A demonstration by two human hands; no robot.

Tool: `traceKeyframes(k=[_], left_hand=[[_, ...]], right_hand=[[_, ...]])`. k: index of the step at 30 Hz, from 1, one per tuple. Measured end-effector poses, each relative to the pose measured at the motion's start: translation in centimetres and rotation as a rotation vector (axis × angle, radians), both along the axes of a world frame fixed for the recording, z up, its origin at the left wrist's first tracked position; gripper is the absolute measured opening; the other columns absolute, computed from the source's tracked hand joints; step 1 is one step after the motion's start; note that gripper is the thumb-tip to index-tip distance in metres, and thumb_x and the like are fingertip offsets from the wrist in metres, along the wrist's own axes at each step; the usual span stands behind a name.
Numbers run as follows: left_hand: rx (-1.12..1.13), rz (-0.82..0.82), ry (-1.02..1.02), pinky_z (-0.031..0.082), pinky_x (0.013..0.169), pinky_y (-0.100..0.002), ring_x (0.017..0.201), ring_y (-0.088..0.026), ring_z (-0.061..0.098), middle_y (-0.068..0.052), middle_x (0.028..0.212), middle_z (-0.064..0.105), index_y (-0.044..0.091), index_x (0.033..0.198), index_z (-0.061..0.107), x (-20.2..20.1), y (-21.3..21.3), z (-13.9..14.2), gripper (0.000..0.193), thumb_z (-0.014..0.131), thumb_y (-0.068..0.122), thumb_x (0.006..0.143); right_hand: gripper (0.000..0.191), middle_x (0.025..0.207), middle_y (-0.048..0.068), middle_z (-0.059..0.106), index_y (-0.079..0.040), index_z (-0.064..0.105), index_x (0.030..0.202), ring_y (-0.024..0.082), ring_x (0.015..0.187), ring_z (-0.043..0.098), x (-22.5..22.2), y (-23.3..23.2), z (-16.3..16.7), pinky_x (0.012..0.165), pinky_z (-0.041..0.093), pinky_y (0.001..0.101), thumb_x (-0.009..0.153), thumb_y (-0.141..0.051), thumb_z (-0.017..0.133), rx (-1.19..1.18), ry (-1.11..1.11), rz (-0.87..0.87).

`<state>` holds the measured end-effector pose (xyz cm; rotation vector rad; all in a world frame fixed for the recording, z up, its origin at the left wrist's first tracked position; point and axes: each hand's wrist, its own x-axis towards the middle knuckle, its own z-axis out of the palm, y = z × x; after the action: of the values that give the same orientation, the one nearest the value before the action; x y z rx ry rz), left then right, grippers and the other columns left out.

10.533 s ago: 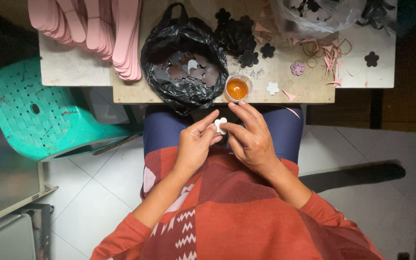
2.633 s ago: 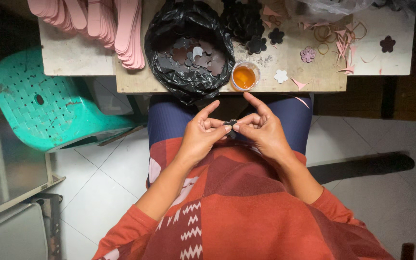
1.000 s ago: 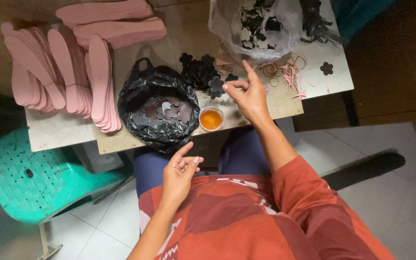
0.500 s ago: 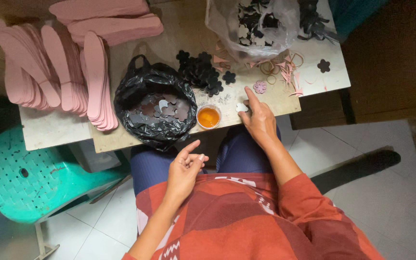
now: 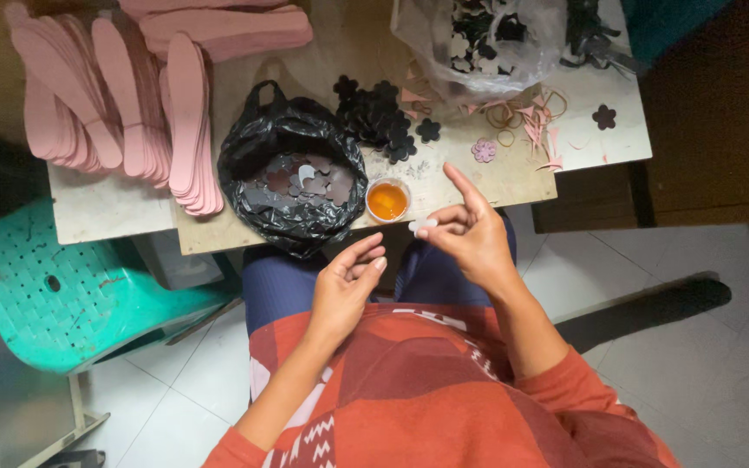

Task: The person sits at a table and repeatedly picks up small white and black flower-shaped craft pieces. They press the pieces together by hand, occasionally dipping fingers into a small container of orange liquid, and place the assembled pairs on the table.

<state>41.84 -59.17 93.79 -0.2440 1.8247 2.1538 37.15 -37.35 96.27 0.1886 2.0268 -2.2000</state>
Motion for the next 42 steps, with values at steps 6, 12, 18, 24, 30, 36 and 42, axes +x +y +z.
traceKeyframes(k=[6,12,18,24,30,36,42], left_hand=[[-0.087,-0.04,0.051,0.055,0.081,-0.024,0.094,-0.011,0.068,-0.003,0.109,0.076,0.001,0.114,0.075,-0.4,0.8,3.1,0.025,0.077,0.01,0.091],[-0.896,0.014,1.167,0.05,0.088,-0.031,0.096,-0.019,0.062,0.004,0.107,0.073,0.016,0.104,0.08,0.2,-3.0,7.2,0.029,0.082,0.012,0.076],[-0.873,-0.018,1.231,0.053,0.089,-0.035,0.097,-0.022,0.063,0.001,0.111,0.073,0.013,0.105,0.075,-0.3,-4.2,7.5,0.026,0.079,0.007,0.08],[-0.408,0.194,0.212,0.056,0.074,-0.026,0.081,-0.011,0.071,-0.002,0.093,0.078,0.005,0.106,0.074,0.0,-2.7,5.4,0.017,0.075,0.011,0.09],[-0.4,0.211,0.231,0.055,0.076,-0.023,0.081,-0.008,0.07,-0.004,0.092,0.078,0.004,0.104,0.078,0.0,-3.7,3.8,0.014,0.075,0.014,0.094],[-0.131,0.228,0.122,0.057,0.081,-0.019,0.091,-0.005,0.07,-0.005,0.103,0.077,-0.001,0.111,0.073,0.0,-3.9,2.0,0.017,0.07,0.01,0.098],[-0.041,0.235,0.046,0.058,0.078,-0.023,0.09,-0.006,0.068,-0.005,0.105,0.074,-0.002,0.122,0.072,-0.1,-3.9,0.6,0.027,0.069,0.008,0.098]], right_hand=[[0.087,0.1,0.01,0.074,-0.006,0.03,0.163,0.01,0.091,0.068,3.7,-2.0,2.0,0.084,0.055,0.0249,0.088,0.009,0.07,-0.113,-0.057,0.149],[0.064,0.119,0.009,0.073,-0.008,0.047,0.153,0.012,0.106,0.068,2.7,-3.3,1.8,0.093,0.055,0.0259,0.093,-0.001,0.068,0.138,0.076,0.113],[0.041,0.133,0.013,0.065,-0.01,0.071,0.127,0.029,0.116,0.063,0.4,-4.4,0.1,0.098,0.052,0.0374,0.087,-0.017,0.08,0.757,0.434,0.097],[0.048,0.147,0.021,0.053,-0.007,0.071,0.121,0.043,0.137,0.048,-2.0,-5.6,-2.3,0.113,0.043,0.0495,0.084,-0.033,0.086,1.031,0.694,0.12],[0.048,0.151,0.022,0.049,-0.009,0.073,0.12,0.045,0.142,0.043,-2.9,-6.3,-3.6,0.114,0.04,0.052,0.085,-0.039,0.084,1.085,0.71,0.143],[0.043,0.152,0.023,0.048,-0.01,0.074,0.117,0.045,0.143,0.041,-3.4,-6.6,-3.4,0.115,0.039,0.0518,0.087,-0.039,0.083,1.101,0.72,0.161],[0.039,0.153,0.022,0.049,-0.007,0.072,0.111,0.044,0.144,0.042,-2.7,-6.2,-2.3,0.116,0.038,0.0511,0.088,-0.036,0.084,1.059,0.718,0.117]])
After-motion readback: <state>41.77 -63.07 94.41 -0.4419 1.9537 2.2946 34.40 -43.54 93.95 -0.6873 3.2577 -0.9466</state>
